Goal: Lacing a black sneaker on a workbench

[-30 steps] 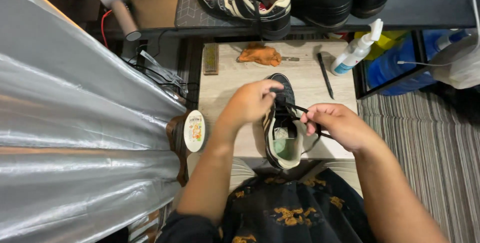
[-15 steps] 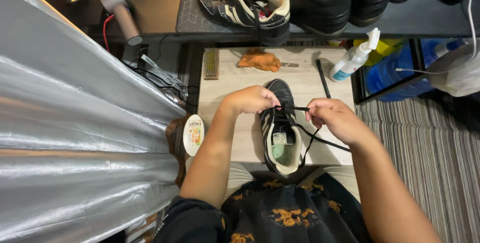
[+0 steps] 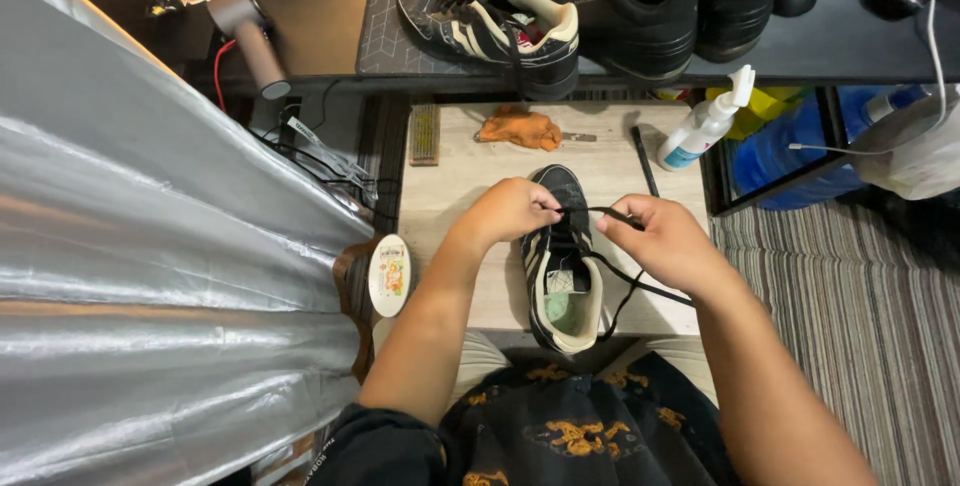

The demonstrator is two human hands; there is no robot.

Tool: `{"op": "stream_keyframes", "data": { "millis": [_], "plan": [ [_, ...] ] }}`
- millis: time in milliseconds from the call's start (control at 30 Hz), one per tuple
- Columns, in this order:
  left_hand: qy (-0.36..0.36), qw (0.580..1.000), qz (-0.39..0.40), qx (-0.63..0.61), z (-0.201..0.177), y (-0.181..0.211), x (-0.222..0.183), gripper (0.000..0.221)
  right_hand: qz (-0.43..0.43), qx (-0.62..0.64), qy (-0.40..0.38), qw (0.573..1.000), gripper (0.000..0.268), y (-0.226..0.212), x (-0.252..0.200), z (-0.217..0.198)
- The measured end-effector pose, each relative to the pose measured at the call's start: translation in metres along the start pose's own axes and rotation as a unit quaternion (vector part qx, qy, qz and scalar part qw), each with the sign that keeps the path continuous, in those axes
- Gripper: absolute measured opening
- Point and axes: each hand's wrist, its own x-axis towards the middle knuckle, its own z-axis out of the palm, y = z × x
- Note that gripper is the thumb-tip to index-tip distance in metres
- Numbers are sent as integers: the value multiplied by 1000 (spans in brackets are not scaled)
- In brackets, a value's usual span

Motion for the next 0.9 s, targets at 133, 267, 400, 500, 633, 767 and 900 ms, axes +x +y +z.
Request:
{"op": "stream_keyframes", "data": {
  "millis": [133,267,400,500,633,767,900],
  "plan": [
    [22,1000,-10,-16,-1,0,-12,24,52,-176,60,981,24,-1,-8,-4],
    [24,1000,5,-19,-9,12,-20,24,81,-310,44,946,35,-12,-12,-8],
    [18,998,8,-53,-14,18,-24,23,25,-373,-4,928,27,2,-12,-10],
    [1,997,15,-78,-6,10,-17,24,6,-359,-13,933,26,10,-8,-7],
    [-31,991,44,-125,-8,3,-20,23,-17,-113,-66,991,22,19,-7,-12],
    [-31,988,57,-141,-11,-3,-22,21,-30,25,-107,994,24,14,-6,-17],
    [-30,984,47,-171,-18,-12,-32,19,-15,110,-121,986,24,14,-12,-23]
  ]
}}
